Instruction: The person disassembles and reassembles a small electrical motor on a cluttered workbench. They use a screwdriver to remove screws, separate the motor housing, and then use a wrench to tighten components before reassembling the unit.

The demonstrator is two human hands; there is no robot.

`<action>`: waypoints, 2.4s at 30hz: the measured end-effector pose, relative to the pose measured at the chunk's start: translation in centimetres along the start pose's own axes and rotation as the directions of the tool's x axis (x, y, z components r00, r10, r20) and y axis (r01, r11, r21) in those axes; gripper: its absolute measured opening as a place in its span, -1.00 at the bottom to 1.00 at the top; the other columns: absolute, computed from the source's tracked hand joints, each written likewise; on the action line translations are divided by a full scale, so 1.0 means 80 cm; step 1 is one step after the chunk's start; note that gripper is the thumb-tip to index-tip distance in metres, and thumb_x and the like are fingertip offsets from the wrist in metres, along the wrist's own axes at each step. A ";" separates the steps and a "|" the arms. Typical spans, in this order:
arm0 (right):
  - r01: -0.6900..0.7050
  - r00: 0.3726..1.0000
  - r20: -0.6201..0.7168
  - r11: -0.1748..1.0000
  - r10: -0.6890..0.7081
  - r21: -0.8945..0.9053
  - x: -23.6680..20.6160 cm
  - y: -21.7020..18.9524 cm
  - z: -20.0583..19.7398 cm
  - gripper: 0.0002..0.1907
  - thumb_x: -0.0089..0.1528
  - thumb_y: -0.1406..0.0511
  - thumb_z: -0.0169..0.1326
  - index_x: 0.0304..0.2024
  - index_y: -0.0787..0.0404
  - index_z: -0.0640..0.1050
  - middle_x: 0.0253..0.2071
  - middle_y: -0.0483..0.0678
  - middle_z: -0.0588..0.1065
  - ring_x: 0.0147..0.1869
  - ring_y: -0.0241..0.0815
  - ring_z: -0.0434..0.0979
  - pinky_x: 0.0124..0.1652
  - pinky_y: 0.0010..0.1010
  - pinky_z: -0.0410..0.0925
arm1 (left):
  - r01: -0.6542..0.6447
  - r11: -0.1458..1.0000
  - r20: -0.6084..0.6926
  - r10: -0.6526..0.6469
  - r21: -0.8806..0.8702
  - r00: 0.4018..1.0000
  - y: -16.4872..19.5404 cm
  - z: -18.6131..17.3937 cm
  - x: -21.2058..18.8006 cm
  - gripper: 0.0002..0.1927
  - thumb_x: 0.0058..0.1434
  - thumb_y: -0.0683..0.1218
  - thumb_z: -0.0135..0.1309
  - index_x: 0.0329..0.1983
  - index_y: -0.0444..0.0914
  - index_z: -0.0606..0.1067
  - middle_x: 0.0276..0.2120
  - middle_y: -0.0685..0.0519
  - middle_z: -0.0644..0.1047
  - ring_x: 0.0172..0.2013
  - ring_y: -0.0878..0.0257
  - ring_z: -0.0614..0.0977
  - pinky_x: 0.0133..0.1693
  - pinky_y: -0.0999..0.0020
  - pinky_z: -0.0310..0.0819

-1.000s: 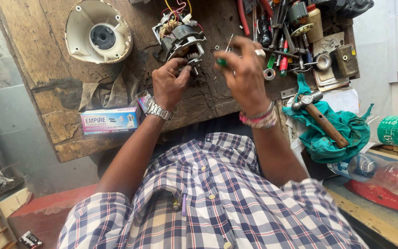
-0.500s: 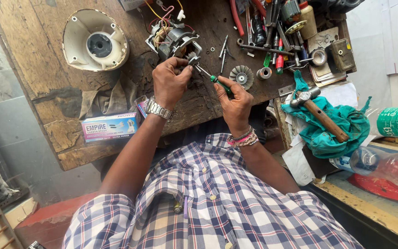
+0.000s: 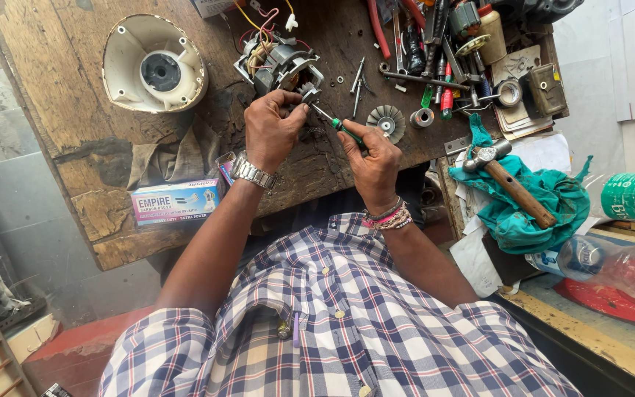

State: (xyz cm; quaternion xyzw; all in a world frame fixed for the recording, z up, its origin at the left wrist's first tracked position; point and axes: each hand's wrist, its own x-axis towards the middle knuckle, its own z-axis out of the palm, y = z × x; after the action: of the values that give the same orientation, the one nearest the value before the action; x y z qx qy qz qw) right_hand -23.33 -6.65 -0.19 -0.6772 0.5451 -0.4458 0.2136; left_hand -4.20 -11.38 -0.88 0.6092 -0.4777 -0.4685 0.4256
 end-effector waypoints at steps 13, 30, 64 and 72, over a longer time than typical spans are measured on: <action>0.133 0.991 0.005 0.990 -0.133 -0.042 0.002 -0.002 -0.004 -0.79 0.29 0.40 0.28 -0.01 0.25 0.63 -0.11 0.02 0.63 -0.05 -0.14 0.66 -0.14 -0.36 0.52 | -0.009 1.000 0.009 0.008 0.019 1.000 -0.003 0.001 0.002 -0.80 0.27 -0.12 0.20 -0.14 -0.36 0.62 -0.71 0.13 0.55 -0.73 0.49 0.51 -0.68 0.57 0.26; 0.171 0.978 0.181 0.882 -0.100 -0.439 0.012 0.023 0.003 -0.67 0.53 0.05 -0.06 -0.14 0.15 0.48 -0.45 -0.10 0.50 -0.38 -0.19 0.50 -0.33 -0.33 0.37 | -0.013 1.000 -0.002 0.013 -0.008 1.000 0.005 0.000 -0.003 -0.81 0.25 -0.13 0.22 -0.15 -0.36 0.64 -0.69 0.15 0.55 -0.71 0.50 0.47 -0.66 0.54 0.24; -0.045 0.919 0.345 0.921 0.190 -0.387 0.076 -0.024 0.063 -0.77 0.37 0.18 0.17 -0.06 0.19 0.59 -0.29 -0.03 0.59 -0.24 -0.17 0.60 -0.26 -0.30 0.43 | 0.158 0.983 0.171 -0.141 -0.092 0.975 -0.007 -0.066 -0.023 -0.29 0.18 -0.16 0.19 0.42 -0.29 0.29 -0.78 0.27 0.40 -0.76 0.55 0.34 -0.68 0.54 0.09; -0.056 0.920 0.365 0.972 0.139 -0.228 0.080 -0.031 0.069 -0.77 0.35 0.19 0.21 -0.16 0.23 0.58 -0.24 0.00 0.62 -0.24 -0.20 0.64 -0.33 -0.40 0.50 | 0.124 0.980 0.202 -0.091 -0.155 0.975 -0.014 -0.090 -0.034 -0.29 0.20 -0.17 0.19 0.45 -0.27 0.30 -0.77 0.27 0.36 -0.74 0.55 0.31 -0.65 0.53 0.12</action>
State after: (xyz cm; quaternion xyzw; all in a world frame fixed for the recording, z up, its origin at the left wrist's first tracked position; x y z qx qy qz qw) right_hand -17.30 -12.88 1.30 -0.7411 0.5715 -0.2343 0.2631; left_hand 2.80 -7.97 -0.08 0.5479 -0.4424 -0.5864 0.4002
